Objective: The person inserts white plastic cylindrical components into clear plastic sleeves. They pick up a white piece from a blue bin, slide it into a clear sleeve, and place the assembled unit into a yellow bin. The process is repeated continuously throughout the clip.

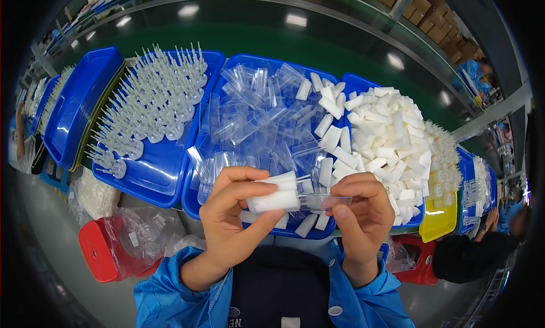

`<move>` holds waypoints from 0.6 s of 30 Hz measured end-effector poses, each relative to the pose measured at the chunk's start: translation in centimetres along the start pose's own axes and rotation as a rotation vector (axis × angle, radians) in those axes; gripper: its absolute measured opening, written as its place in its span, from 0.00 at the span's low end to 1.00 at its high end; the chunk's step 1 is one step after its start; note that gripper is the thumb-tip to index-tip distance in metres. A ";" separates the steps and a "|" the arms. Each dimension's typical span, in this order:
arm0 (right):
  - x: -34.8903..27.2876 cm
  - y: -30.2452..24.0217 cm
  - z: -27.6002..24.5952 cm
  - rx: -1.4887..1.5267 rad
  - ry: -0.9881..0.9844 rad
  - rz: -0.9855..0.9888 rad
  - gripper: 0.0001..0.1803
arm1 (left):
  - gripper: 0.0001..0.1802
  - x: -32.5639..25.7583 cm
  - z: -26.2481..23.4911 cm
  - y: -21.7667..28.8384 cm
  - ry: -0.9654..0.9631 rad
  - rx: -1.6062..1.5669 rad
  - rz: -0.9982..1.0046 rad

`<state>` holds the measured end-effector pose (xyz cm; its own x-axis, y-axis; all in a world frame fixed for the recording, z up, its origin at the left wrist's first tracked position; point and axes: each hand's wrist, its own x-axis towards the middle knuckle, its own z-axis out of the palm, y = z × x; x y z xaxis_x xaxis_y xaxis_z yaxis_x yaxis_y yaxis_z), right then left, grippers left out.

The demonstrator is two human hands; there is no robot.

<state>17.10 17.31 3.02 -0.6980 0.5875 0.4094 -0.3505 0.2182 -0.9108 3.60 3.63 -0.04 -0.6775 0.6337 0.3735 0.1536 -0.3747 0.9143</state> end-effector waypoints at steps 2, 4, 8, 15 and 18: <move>0.0 0.0 0.0 0.000 -0.001 -0.002 0.12 | 0.19 0.0 -0.1 -0.2 -0.001 0.017 0.018; -0.1 0.1 0.1 -0.007 -0.002 -0.003 0.12 | 0.19 0.0 0.0 -0.2 0.012 0.020 0.019; -0.1 0.2 0.2 -0.027 0.008 -0.013 0.13 | 0.18 -0.2 0.0 -0.3 0.029 0.048 0.001; -0.1 0.6 0.4 -0.024 0.033 -0.041 0.12 | 0.17 0.1 -0.3 0.1 0.034 0.222 0.089; -0.1 0.6 0.5 -0.004 0.040 -0.043 0.12 | 0.17 0.3 -0.4 0.4 0.014 0.293 0.150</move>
<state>16.68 17.00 2.47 -0.6567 0.6083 0.4456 -0.3769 0.2471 -0.8927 3.12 3.39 0.33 -0.6411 0.5763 0.5067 0.4512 -0.2511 0.8564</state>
